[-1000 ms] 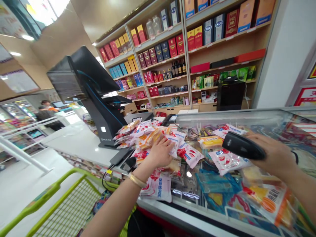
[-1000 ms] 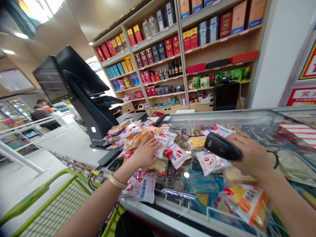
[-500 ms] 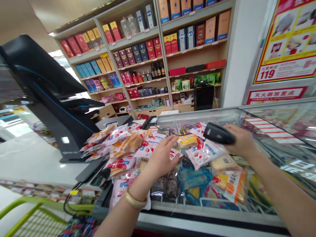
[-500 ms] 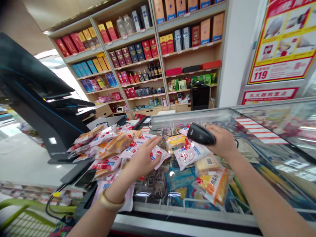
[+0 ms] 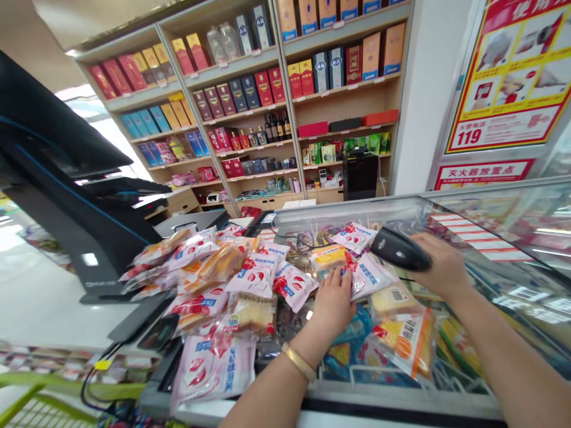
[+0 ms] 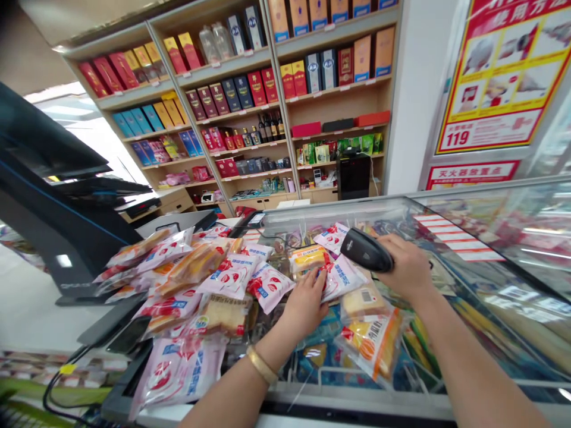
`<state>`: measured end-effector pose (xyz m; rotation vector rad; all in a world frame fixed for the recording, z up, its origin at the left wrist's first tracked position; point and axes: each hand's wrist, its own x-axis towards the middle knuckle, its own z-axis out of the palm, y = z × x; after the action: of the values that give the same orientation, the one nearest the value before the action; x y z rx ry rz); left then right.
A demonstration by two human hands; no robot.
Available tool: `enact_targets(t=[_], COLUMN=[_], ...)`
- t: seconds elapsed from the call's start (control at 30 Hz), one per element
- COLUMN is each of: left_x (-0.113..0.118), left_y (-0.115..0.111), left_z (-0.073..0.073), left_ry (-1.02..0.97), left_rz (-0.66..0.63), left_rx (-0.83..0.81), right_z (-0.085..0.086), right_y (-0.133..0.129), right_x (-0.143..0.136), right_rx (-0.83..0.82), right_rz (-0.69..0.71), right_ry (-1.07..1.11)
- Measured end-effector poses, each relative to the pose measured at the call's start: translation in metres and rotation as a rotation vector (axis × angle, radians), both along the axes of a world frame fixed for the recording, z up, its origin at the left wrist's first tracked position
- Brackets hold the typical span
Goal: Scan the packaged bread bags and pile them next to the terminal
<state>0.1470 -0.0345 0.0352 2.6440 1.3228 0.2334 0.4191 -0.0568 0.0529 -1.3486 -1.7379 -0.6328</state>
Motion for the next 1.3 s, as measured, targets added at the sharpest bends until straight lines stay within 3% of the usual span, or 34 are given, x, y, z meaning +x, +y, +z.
enact_targets(t=[0.17, 0.33, 0.57, 0.67, 0.87, 1.1, 1.3], left_x=[-0.006, -0.024, -0.043, -0.048, -0.050, -0.068, -0.077], left_y=[0.008, 0.018, 0.024, 0.022, 0.019, 0.025, 0.032], left_z=[-0.006, -0.001, 0.019, 0.031, 0.040, 0.050, 0.053], left_ry=[-0.162, -0.638, -1.488, -1.663, -1.659, -1.256, -1.458], left_rz=[0.008, 0.056, 0.299, 0.305, 0.264, 0.306, 0.356], left_rx=[-0.002, -0.145, -0.787, -0.874, -0.785, -0.445, -0.272], right_z=[0.000, 0.003, 0.013, 0.018, 0.028, 0.032, 0.034], right_y=[-0.002, -0.003, -0.009, -0.014, -0.023, -0.026, -0.029], right_x=[-0.002, -0.004, -0.007, -0.012, -0.035, -0.046, -0.045], right_rx=[0.024, 0.006, 0.108, 0.084, 0.044, 0.064, 0.043], right_rz=[-0.008, -0.031, 0.039, 0.067, 0.183, 0.164, 0.194], right_ry=[0.035, 0.033, -0.003, 0.039, 0.047, -0.081, -0.124])
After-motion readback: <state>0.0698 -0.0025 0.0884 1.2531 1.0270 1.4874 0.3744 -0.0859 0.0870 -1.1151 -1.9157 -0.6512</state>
